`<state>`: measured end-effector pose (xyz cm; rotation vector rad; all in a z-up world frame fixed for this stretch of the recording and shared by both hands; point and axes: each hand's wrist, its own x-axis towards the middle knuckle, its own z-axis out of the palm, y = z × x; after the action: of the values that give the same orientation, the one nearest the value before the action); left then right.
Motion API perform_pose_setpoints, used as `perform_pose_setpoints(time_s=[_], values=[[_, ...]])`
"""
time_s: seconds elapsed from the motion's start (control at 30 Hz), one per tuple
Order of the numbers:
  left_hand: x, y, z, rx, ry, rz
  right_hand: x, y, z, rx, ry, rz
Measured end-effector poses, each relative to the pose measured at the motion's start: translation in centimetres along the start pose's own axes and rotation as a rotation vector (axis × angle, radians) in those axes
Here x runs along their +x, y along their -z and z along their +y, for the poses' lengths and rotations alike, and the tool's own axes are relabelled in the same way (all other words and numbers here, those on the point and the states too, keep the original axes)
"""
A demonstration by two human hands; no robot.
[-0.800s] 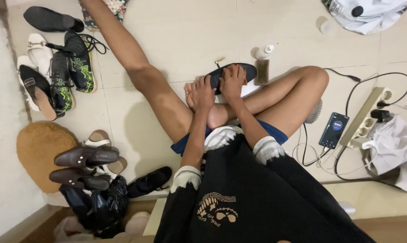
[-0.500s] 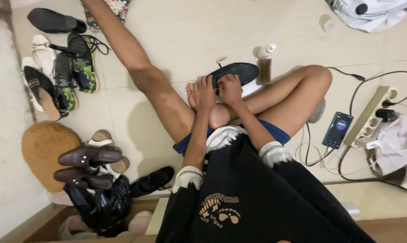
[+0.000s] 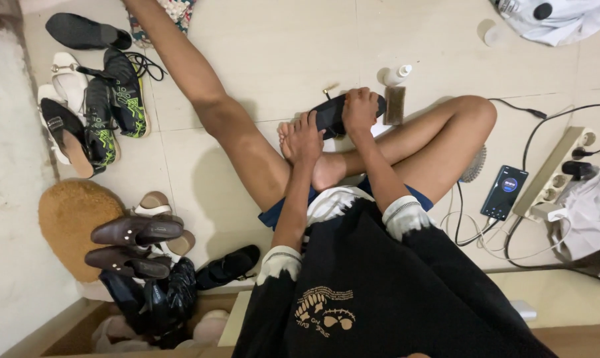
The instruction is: The person wipes the upper and sole of a black dress shoe with a cloth and then applies a liquid cleaner from a bottle.
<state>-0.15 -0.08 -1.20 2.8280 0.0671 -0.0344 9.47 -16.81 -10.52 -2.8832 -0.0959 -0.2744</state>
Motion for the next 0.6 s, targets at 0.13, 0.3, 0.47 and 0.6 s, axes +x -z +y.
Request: perform_pose_setpoints(time_s=[0.13,0.3,0.47,0.6], values=[[-0.2,0.5,0.2,0.011,0.003,-0.001,-1.7,0.0,-2.5,-0.017,0.079,-0.017],[0.1,0.3,0.1,0.010,-0.011,0.041,-3.6,2.0,-3.5,0.170,0.235,-0.120],[0.1,-0.2,-0.1,-0.011,-0.023,0.063,-4.0,5.5,-1.3,0.474,0.224,-0.123],[0.0,-0.6,-0.1,-0.007,0.000,0.068,-2.2,6.8,2.7,0.613,-0.017,0.038]])
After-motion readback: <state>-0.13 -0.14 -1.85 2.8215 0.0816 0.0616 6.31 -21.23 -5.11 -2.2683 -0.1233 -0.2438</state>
